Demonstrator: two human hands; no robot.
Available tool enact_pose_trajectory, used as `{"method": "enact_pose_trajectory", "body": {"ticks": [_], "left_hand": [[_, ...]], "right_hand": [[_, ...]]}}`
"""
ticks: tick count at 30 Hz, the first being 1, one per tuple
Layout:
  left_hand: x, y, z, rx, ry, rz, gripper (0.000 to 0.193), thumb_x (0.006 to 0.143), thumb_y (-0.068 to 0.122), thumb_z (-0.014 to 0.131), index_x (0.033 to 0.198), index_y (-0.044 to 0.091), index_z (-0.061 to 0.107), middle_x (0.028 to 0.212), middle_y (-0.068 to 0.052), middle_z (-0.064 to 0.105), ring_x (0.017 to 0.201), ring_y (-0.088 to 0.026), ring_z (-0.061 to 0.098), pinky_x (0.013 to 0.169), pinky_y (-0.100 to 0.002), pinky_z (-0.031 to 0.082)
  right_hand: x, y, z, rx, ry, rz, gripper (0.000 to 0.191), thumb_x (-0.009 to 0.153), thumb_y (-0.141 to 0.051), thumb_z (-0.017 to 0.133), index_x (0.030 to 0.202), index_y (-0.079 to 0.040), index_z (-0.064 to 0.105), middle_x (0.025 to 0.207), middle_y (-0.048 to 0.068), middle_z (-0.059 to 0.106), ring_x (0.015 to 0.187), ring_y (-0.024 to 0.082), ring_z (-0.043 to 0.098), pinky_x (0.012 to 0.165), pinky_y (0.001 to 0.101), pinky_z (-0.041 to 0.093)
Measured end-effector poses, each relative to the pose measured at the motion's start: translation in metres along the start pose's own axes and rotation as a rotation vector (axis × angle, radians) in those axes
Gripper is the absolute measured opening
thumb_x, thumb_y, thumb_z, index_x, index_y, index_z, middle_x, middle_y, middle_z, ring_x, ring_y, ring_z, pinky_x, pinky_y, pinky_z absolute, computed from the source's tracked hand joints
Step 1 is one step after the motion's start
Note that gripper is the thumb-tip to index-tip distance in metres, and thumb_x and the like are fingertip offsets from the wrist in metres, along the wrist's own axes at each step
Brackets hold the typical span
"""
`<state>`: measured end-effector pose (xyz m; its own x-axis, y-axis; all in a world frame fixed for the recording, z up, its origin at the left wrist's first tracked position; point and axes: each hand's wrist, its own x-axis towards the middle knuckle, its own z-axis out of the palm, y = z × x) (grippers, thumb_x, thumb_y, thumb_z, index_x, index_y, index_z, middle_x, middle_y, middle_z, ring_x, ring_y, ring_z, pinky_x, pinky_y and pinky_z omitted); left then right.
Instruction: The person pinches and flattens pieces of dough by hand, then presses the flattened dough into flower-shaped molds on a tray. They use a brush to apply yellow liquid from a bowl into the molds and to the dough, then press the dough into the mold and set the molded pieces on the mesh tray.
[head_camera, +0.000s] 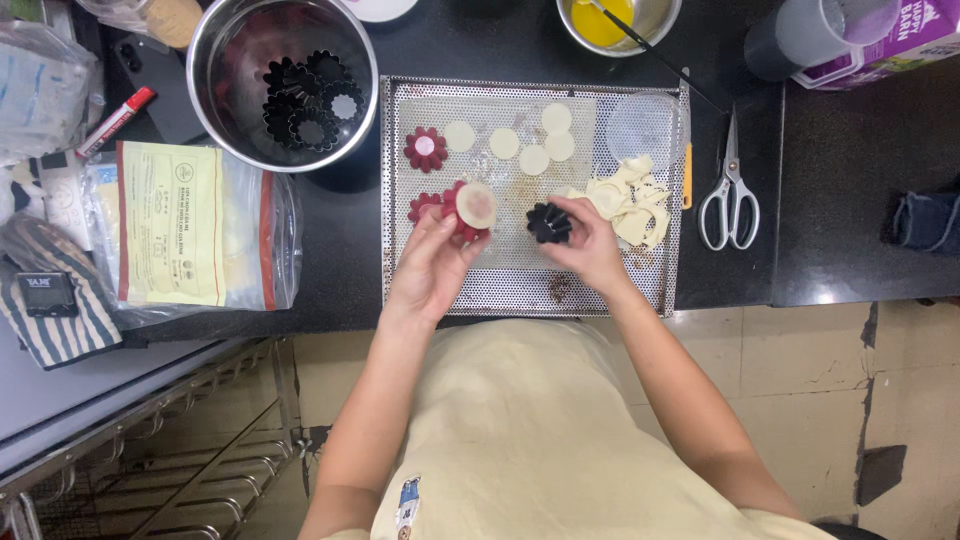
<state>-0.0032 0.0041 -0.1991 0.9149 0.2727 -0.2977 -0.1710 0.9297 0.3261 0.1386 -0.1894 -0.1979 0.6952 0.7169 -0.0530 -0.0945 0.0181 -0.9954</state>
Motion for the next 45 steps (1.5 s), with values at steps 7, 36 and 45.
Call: {"method": "enact_pose_trajectory", "body": {"ticks": [7,36,45], "left_hand": [[-0.006,0.002,0.028,0.005,-0.189,-0.041,0.052,0.102,0.024,0.065,0.143,-0.003,0.048,0.154,-0.025,0.046,0.140,-0.038,0.050,0.113,-0.045,0.048],[-0.019,-0.013,0.077,0.492,-0.292,0.082,0.081,0.088,0.024,0.084,0.150,-0.005,0.042,0.148,-0.017,0.053,0.134,-0.024,0.057,0.117,-0.040,0.046],[-0.032,-0.012,0.091,0.612,-0.308,0.128,0.083,0.084,0.019,0.088,0.150,-0.004,0.044,0.146,-0.014,0.054,0.133,-0.022,0.059,0.119,-0.040,0.047]], "right_hand": [[-0.006,-0.016,-0.025,0.675,-0.147,0.210,0.085,0.076,-0.013,0.086,0.149,0.006,0.046,0.127,0.013,0.063,0.116,0.022,0.064,0.107,0.0405,0.052],[-0.020,-0.116,-0.009,-0.417,-0.028,-0.432,0.065,0.066,-0.016,0.095,0.122,0.000,0.067,0.128,0.014,0.064,0.124,0.028,0.064,0.109,0.0376,0.054],[-0.018,-0.142,0.004,-0.527,-0.079,-0.509,0.067,0.063,-0.025,0.096,0.120,-0.004,0.068,0.123,0.016,0.066,0.117,0.028,0.067,0.101,0.0372,0.056]]}}
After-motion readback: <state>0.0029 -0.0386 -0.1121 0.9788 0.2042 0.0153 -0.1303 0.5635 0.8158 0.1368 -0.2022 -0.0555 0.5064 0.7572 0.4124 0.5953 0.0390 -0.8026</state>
